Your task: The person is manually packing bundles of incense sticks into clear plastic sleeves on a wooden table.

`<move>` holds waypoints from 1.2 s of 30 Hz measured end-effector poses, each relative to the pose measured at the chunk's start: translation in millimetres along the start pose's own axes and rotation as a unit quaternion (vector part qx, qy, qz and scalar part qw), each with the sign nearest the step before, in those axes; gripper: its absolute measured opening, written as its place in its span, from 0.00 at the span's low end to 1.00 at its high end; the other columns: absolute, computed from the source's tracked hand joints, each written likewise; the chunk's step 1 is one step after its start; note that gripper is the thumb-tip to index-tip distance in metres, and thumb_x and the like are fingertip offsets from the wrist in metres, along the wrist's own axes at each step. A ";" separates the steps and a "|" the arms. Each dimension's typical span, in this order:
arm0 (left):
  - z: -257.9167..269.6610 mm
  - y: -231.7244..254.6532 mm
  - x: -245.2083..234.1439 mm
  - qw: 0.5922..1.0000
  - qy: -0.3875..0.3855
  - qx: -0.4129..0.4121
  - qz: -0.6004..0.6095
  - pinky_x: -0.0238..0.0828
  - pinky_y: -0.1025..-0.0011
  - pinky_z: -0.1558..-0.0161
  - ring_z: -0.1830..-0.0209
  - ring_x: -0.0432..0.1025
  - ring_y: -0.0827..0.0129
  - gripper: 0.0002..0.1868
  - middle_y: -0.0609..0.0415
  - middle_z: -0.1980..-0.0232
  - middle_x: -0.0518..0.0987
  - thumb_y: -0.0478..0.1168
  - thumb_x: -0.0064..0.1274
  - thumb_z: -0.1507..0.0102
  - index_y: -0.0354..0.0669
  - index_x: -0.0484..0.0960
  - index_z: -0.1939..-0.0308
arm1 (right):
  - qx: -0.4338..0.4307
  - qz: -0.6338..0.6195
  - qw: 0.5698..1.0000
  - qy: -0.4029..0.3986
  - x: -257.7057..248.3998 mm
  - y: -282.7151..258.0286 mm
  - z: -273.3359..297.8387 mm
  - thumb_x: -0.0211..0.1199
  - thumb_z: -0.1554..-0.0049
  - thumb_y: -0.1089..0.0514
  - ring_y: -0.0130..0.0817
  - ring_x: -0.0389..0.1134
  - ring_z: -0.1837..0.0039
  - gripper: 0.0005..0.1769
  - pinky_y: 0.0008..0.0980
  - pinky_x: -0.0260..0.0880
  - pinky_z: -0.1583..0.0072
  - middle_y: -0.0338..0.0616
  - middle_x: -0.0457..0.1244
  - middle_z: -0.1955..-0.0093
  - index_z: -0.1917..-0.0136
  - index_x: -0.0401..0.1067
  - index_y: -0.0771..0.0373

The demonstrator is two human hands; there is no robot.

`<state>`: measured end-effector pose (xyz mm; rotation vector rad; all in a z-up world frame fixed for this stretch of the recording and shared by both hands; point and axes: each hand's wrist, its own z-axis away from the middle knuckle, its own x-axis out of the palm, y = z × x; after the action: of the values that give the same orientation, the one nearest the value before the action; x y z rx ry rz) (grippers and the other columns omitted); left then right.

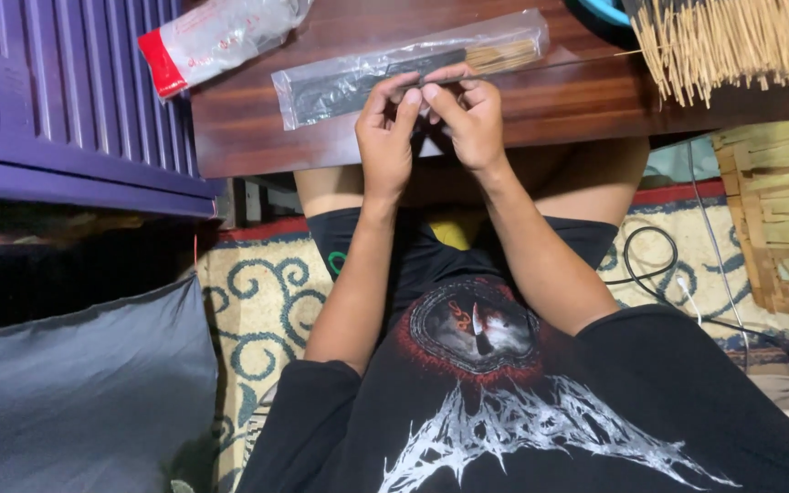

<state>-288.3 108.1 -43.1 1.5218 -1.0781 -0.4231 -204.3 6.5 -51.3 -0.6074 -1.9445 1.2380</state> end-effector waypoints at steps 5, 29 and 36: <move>-4.5 4.9 2.1 0.997 -0.022 0.020 0.067 0.72 0.75 0.55 0.61 0.70 0.73 0.09 0.54 0.59 0.77 0.32 0.50 0.30 0.37 0.78 0.46 | -0.011 0.017 1.000 -0.009 4.9 -9.0 -3.7 0.61 0.37 0.65 0.25 0.64 0.58 0.08 0.20 0.66 0.54 0.43 0.66 0.57 0.44 0.71 0.68; -1.9 12.8 1.0 0.999 -0.037 -0.012 0.017 0.71 0.77 0.51 0.57 0.72 0.74 0.11 0.54 0.55 0.80 0.33 0.52 0.30 0.39 0.78 0.43 | 0.006 -0.001 1.000 0.022 -3.0 -3.7 1.5 0.62 0.38 0.64 0.23 0.64 0.58 0.07 0.19 0.67 0.54 0.43 0.67 0.56 0.46 0.69 0.66; -2.4 6.6 1.0 0.998 -0.034 0.006 0.056 0.72 0.75 0.50 0.56 0.71 0.71 0.08 0.55 0.46 0.75 0.32 0.51 0.30 0.36 0.78 0.47 | 0.019 0.018 1.000 0.017 -0.5 -4.9 0.8 0.63 0.38 0.62 0.22 0.63 0.58 0.07 0.17 0.64 0.55 0.41 0.66 0.56 0.47 0.71 0.65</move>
<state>-288.5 109.3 -36.2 1.4580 -1.2152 -0.3931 -204.6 3.6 -47.3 -0.6417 -1.8842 1.2754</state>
